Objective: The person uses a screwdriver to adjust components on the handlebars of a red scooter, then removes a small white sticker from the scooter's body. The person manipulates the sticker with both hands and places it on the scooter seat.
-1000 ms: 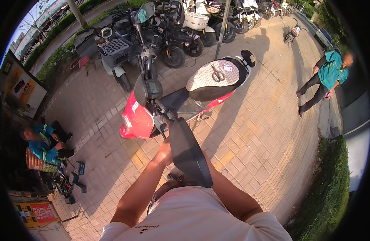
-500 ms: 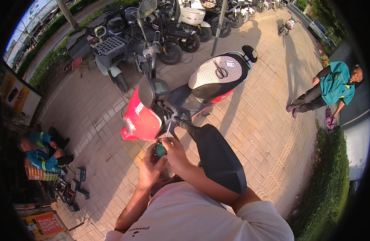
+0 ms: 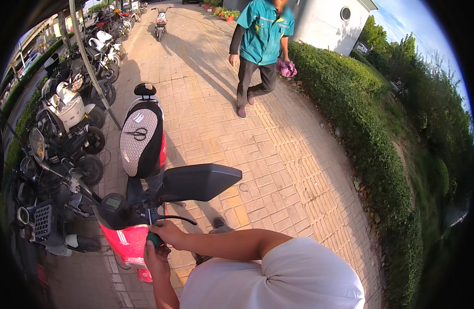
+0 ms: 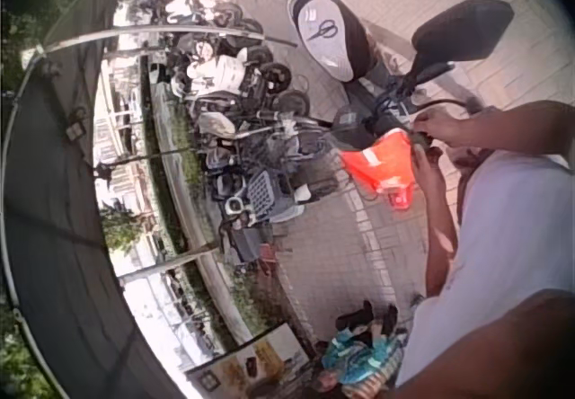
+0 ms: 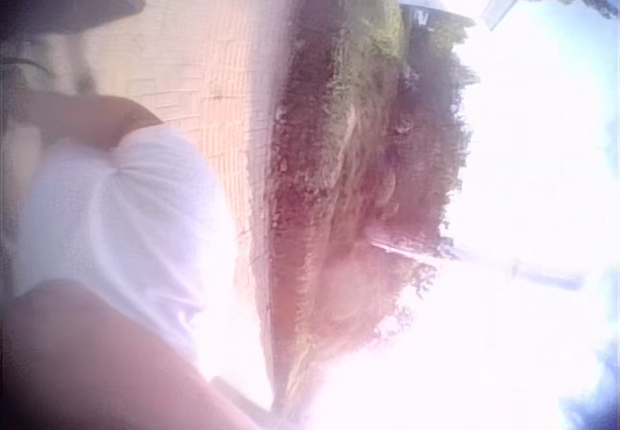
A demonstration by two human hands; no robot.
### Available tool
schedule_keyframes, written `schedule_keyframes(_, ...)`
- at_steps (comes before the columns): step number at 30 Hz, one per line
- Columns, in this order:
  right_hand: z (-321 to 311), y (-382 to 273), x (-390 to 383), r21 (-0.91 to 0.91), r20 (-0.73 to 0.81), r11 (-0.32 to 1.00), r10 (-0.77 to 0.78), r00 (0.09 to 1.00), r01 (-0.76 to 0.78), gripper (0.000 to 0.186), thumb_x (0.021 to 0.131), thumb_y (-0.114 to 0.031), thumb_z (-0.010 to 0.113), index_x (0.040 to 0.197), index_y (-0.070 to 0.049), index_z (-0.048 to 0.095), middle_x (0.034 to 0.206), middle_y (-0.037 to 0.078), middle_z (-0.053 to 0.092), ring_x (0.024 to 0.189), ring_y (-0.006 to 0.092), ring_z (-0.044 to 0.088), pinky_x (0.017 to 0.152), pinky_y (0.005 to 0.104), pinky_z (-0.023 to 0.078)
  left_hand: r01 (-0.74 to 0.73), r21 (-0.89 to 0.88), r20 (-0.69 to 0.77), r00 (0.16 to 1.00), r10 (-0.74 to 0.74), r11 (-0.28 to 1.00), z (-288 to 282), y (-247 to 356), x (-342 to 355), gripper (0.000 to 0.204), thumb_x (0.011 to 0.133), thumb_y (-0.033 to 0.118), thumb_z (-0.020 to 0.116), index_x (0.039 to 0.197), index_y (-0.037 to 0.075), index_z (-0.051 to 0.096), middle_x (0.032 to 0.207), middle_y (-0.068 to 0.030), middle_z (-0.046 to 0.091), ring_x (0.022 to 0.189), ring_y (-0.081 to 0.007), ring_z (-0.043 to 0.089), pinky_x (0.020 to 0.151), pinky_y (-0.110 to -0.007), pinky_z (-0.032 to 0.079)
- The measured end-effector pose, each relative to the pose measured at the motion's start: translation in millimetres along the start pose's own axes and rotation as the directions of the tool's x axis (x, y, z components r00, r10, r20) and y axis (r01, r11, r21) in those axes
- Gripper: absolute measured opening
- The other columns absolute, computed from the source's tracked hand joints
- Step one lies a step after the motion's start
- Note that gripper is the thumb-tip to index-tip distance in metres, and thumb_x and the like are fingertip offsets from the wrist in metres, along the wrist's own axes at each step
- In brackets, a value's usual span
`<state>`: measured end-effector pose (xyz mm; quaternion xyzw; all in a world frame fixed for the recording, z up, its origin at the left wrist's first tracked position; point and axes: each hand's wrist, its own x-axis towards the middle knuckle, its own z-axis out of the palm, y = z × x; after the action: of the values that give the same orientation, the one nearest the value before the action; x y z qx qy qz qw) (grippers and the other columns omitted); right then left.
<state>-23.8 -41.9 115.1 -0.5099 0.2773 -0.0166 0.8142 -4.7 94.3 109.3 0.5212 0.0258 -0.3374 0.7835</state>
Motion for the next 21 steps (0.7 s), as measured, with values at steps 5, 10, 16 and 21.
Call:
schedule_keyframes(5,4.6,-4.2,-4.1,0.108,-0.021,0.993,0.044,0.999,-0.042,0.029,0.096,-0.025,0.055,0.101,0.002,0.065,0.092,0.008,0.066,0.078,0.0185,0.063,0.068,0.0313,0.050,0.151,-0.225,0.104,0.986,-0.130,0.963,2.0,8.3,4.1,0.045,0.098,0.048,0.047,0.117,0.007,0.054,0.094,-0.0089,0.062,0.073,-0.0185,0.057,0.066,-0.033,0.048)
schedule_keyframes(10,9.0,-9.2,-4.3,0.123,-0.062,0.989,0.086,0.994,-0.077,0.023,0.096,-0.021,0.057,0.101,0.001,0.063,0.098,0.009,0.066,0.087,0.0181,0.062,0.071,0.0328,0.052,0.234,-0.290,0.126,0.971,-0.205,0.928,4.6,11.8,3.8,0.048,0.097,0.052,0.045,0.116,0.010,0.054,0.089,-0.0059,0.061,0.071,-0.0170,0.055,0.066,-0.033,0.045)
schedule_keyframes(16,21.5,-14.3,-3.9,0.144,-0.125,0.989,0.063,0.990,-0.044,0.025,0.095,-0.027,0.060,0.096,-0.001,0.061,0.078,0.008,0.064,0.057,0.0167,0.062,0.043,0.0264,0.047,0.253,-0.401,0.145,0.967,-0.211,0.880,8.1,7.7,8.4,0.049,0.097,0.055,0.042,0.115,0.012,0.055,0.086,-0.0039,0.060,0.071,-0.0159,0.053,0.069,-0.032,0.043)
schedule_keyframes(21,23.9,-19.8,3.6,0.158,-0.164,0.985,0.092,0.982,-0.066,0.025,0.096,-0.029,0.058,0.094,-0.004,0.061,0.072,0.006,0.062,0.045,0.0138,0.055,0.033,0.0248,0.037,0.276,-0.404,0.191,0.958,-0.215,0.872,12.3,17.3,15.4,0.047,0.098,0.055,0.040,0.116,0.014,0.056,0.086,-0.0034,0.060,0.072,-0.0157,0.052,0.071,-0.032,0.043)
